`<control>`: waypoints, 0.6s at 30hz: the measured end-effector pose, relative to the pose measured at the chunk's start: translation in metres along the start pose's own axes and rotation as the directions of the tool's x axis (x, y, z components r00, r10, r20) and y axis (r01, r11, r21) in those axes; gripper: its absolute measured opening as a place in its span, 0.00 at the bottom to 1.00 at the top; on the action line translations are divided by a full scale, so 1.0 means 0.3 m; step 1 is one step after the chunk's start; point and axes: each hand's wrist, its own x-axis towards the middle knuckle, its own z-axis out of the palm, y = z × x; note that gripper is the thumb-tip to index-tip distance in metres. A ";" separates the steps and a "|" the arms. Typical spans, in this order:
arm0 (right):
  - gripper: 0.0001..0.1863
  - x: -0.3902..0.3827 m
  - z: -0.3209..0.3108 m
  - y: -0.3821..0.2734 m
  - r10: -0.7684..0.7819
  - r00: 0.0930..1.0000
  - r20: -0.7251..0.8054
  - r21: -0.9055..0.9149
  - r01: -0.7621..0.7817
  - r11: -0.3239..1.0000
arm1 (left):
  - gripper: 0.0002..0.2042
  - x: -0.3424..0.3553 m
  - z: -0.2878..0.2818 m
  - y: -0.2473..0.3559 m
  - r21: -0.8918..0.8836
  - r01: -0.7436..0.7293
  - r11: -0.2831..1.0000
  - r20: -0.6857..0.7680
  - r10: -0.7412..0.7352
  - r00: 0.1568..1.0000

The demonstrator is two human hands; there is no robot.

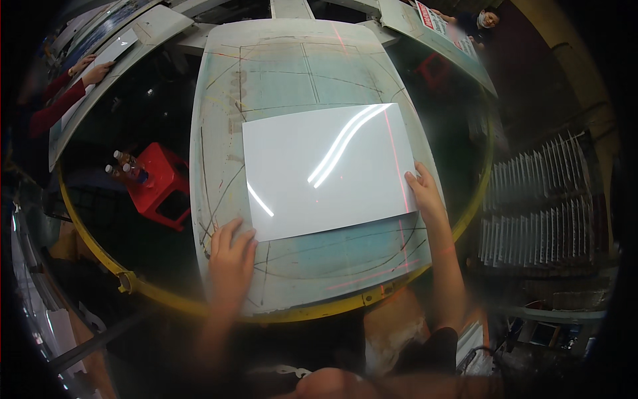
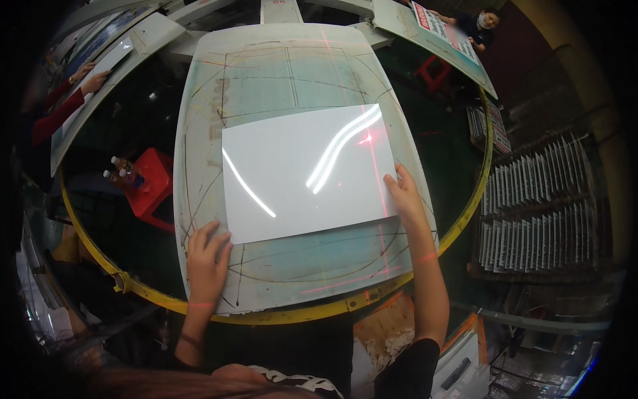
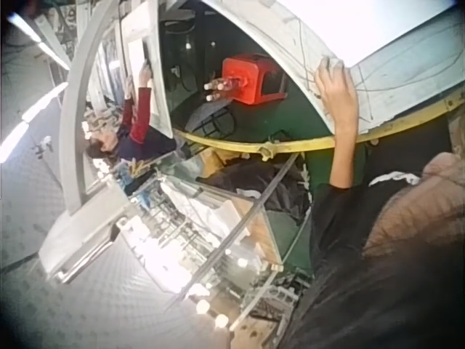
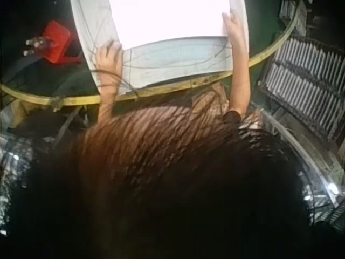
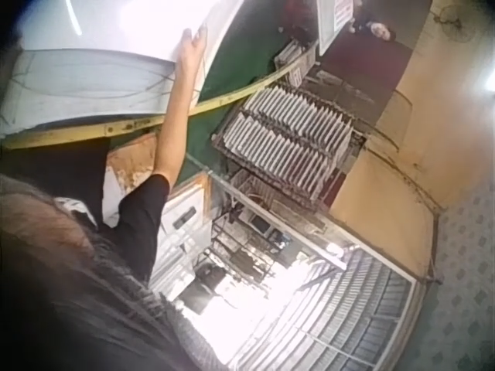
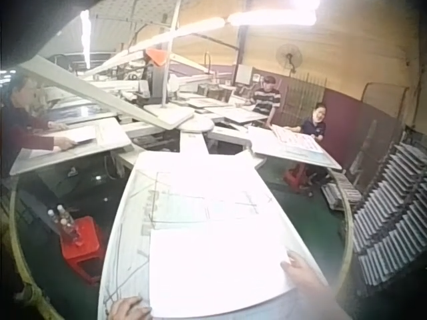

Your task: Placing white sheets onto a screen printing carousel and aligning them using laser guides.

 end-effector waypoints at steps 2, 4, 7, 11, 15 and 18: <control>0.20 0.004 0.001 -0.002 0.009 1.000 0.007 -0.014 -0.008 1.000 | 0.09 0.001 0.001 -0.002 -0.004 0.008 1.000 0.004 -0.008 1.000; 0.20 0.001 0.005 -0.005 0.014 1.000 0.016 -0.028 -0.014 1.000 | 0.08 0.002 -0.001 -0.002 0.006 0.007 1.000 0.005 -0.007 1.000; 0.20 -0.005 0.015 -0.006 0.006 1.000 -0.013 -0.006 -0.006 1.000 | 0.08 0.001 -0.003 -0.001 -0.004 0.023 1.000 0.008 -0.023 1.000; 0.19 -0.003 0.013 0.003 0.012 1.000 -0.029 -0.049 -0.013 0.999 | 0.08 0.001 -0.003 -0.003 0.016 0.009 1.000 -0.006 -0.009 1.000; 0.18 0.005 -0.004 0.036 0.019 1.000 -0.017 -0.025 -0.019 1.000 | 0.07 0.005 -0.003 -0.001 0.006 0.012 1.000 -0.008 -0.012 1.000; 0.18 -0.008 0.012 0.021 0.011 0.999 -0.052 -0.041 -0.013 0.999 | 0.07 0.004 -0.003 0.000 0.016 0.010 1.000 -0.009 -0.010 1.000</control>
